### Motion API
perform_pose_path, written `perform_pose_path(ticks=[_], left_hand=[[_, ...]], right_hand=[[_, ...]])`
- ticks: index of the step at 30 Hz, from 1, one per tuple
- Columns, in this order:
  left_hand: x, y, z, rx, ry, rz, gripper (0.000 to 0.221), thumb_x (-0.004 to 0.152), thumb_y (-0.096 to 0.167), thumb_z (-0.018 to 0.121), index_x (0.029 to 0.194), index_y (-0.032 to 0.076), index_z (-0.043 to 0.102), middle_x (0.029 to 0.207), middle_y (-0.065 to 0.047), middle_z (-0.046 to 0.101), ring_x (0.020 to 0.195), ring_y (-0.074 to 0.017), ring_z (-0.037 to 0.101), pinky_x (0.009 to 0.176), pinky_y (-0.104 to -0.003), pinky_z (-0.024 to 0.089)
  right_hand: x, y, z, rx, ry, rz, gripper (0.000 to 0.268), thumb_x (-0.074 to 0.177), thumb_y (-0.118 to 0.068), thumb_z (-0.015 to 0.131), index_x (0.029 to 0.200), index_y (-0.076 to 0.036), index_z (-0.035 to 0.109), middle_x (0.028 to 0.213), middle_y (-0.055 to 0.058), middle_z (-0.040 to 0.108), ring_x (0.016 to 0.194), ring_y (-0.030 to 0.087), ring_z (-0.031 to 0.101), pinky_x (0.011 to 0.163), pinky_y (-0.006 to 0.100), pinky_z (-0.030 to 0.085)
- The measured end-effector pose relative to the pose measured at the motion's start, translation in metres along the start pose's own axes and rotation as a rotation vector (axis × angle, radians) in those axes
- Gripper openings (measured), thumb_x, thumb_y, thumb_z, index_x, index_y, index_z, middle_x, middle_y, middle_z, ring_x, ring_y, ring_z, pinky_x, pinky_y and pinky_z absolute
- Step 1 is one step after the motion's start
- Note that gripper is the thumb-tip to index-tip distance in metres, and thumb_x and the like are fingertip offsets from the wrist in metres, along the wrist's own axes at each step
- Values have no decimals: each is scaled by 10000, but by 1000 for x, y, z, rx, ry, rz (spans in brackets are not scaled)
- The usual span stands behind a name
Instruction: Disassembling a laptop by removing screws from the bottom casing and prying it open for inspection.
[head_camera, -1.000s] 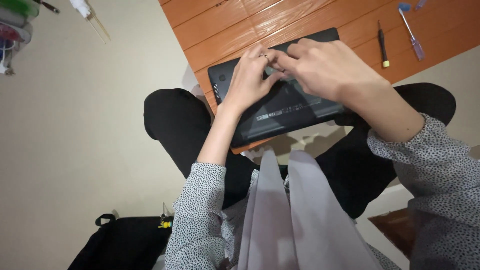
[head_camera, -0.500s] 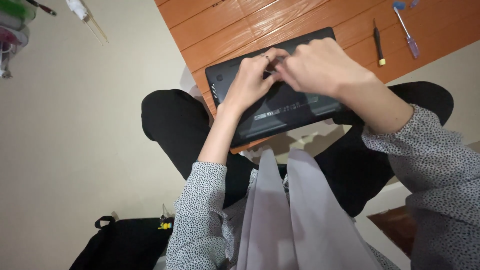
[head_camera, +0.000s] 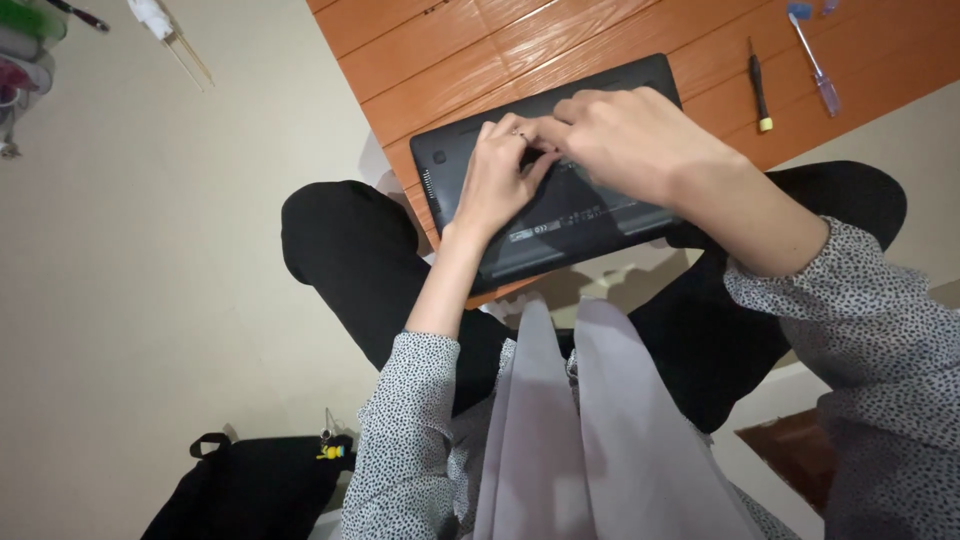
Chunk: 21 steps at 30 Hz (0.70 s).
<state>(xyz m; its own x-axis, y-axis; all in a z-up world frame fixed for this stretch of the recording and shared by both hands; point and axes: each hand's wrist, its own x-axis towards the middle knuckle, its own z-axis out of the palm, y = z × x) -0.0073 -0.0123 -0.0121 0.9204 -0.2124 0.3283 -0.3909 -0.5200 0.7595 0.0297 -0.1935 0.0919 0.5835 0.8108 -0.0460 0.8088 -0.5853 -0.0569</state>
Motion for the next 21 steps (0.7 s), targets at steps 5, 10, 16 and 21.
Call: perform_pose_path(ticks=[5,10,16,21], left_hand=[[0,3,-4,63,-23,67,235,794,38,775,1017,34,699,885,-48,653,761,-204,566,821,-313,430],[0,0,-10,51,-99,93,210,789,-6,718,977,44,637,957,-67,623,835,-266,540,790,-359,475],[0,-3,-9,-56,-149,-47,651,752,43,841,1337,124,566,1125,-48,646,986,-210,630,953,-341,507],[2,-3,-7,-42,-60,52,381,775,-21,759,1142,24,671,924,-61,647,804,-208,584,856,-309,455]], right_hand=[[0,-1,10,-83,7,13,148,910,-181,617,1028,-103,661,995,75,737,821,243,744,579,349,584],[2,-3,18,-274,88,-41,89,903,-191,628,928,-110,655,874,69,709,733,174,714,512,274,549],[7,-4,22,-216,164,-48,69,862,-136,642,826,-88,676,785,94,710,612,205,719,477,295,526],[9,-2,21,-197,132,-58,97,886,-152,638,802,-107,656,718,93,710,581,212,714,488,300,528]])
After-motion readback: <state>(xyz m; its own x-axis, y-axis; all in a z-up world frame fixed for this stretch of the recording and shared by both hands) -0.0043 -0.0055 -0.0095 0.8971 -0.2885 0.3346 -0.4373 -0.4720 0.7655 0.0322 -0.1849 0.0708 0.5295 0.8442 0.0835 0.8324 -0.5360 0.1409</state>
